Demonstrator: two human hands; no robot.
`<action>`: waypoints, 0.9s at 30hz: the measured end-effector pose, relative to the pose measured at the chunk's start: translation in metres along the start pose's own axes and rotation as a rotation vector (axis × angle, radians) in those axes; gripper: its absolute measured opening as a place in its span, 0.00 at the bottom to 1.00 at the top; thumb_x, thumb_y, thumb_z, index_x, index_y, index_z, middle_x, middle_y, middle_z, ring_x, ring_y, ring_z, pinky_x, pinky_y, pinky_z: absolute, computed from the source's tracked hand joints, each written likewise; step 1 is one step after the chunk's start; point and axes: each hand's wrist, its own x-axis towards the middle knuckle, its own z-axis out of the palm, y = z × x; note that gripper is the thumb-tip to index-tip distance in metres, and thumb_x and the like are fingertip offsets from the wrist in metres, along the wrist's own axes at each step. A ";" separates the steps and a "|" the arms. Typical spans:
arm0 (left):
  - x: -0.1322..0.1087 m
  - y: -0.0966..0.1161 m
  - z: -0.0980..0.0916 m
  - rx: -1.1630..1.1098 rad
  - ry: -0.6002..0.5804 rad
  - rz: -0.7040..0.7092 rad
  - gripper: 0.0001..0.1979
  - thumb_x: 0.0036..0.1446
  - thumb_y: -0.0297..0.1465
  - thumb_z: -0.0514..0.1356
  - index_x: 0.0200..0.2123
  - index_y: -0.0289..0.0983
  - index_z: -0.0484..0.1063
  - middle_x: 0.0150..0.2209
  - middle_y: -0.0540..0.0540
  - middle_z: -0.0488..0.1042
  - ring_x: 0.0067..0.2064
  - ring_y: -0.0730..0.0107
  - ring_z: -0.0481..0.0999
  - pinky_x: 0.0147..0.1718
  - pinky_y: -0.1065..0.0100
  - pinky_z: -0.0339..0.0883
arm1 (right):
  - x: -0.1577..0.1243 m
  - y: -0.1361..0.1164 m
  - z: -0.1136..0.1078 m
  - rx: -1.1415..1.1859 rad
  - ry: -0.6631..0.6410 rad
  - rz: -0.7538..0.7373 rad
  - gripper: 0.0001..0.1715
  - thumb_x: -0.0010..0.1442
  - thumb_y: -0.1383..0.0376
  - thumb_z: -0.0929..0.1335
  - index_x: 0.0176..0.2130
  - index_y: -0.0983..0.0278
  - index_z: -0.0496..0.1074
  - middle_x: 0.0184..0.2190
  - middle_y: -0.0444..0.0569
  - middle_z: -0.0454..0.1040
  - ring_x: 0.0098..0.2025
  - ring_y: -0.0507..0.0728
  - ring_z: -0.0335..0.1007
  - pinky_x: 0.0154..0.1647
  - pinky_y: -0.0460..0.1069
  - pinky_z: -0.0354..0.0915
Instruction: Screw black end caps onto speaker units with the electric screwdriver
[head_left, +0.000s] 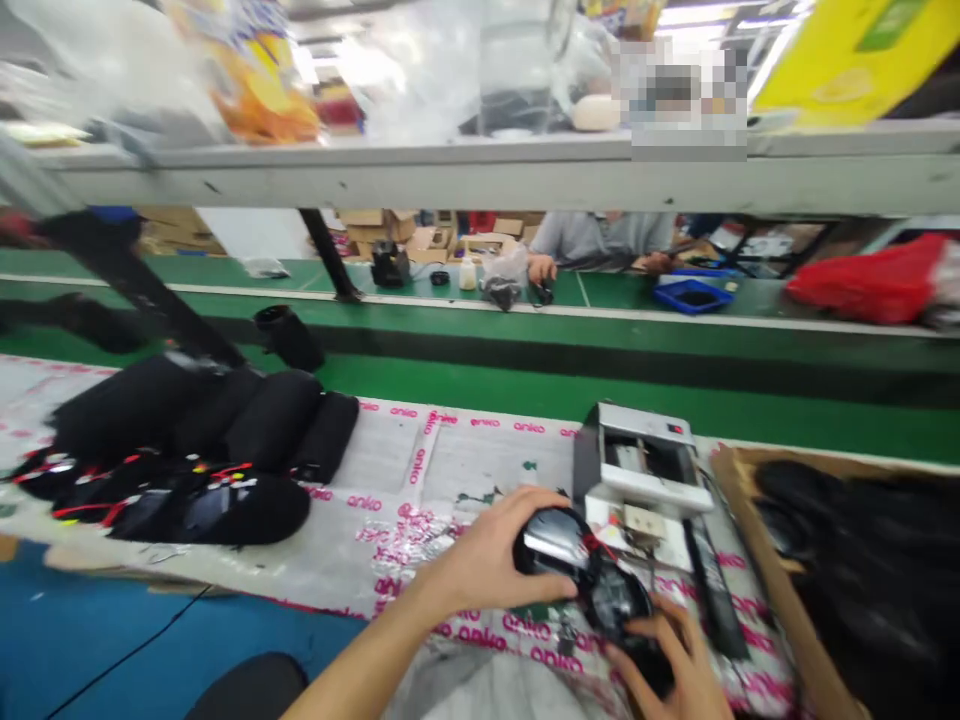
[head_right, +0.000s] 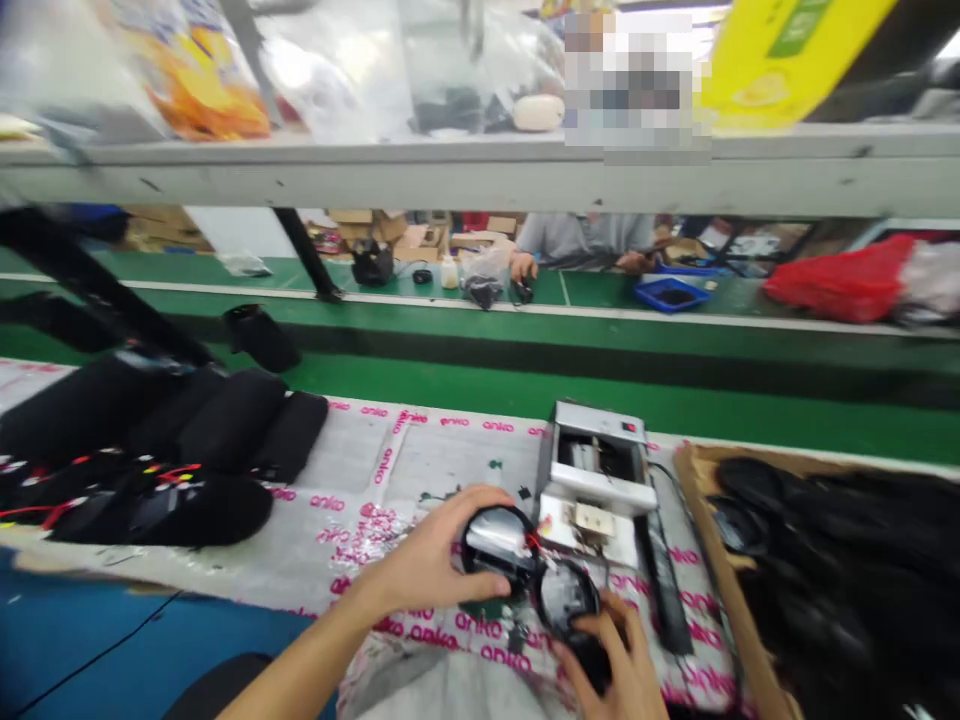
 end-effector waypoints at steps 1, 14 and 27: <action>0.001 0.002 0.002 0.024 -0.002 0.001 0.38 0.55 0.42 0.78 0.66 0.45 0.72 0.65 0.38 0.76 0.67 0.45 0.76 0.69 0.51 0.68 | -0.002 -0.004 -0.007 0.040 0.007 0.049 0.22 0.56 0.41 0.76 0.36 0.55 0.83 0.58 0.59 0.78 0.64 0.77 0.77 0.67 0.70 0.75; 0.021 0.022 0.028 0.293 0.219 0.281 0.07 0.71 0.27 0.65 0.50 0.42 0.76 0.47 0.46 0.86 0.49 0.59 0.86 0.58 0.53 0.76 | 0.033 -0.114 -0.018 1.464 -0.155 0.246 0.38 0.65 0.35 0.67 0.52 0.60 0.86 0.53 0.56 0.85 0.48 0.66 0.83 0.57 0.60 0.76; 0.021 0.024 0.042 0.211 0.391 0.314 0.03 0.69 0.26 0.69 0.43 0.40 0.79 0.39 0.48 0.83 0.43 0.65 0.82 0.46 0.63 0.75 | 0.051 -0.130 -0.003 1.267 -0.075 -0.019 0.36 0.69 0.37 0.63 0.56 0.57 0.83 0.51 0.54 0.86 0.62 0.71 0.78 0.70 0.69 0.70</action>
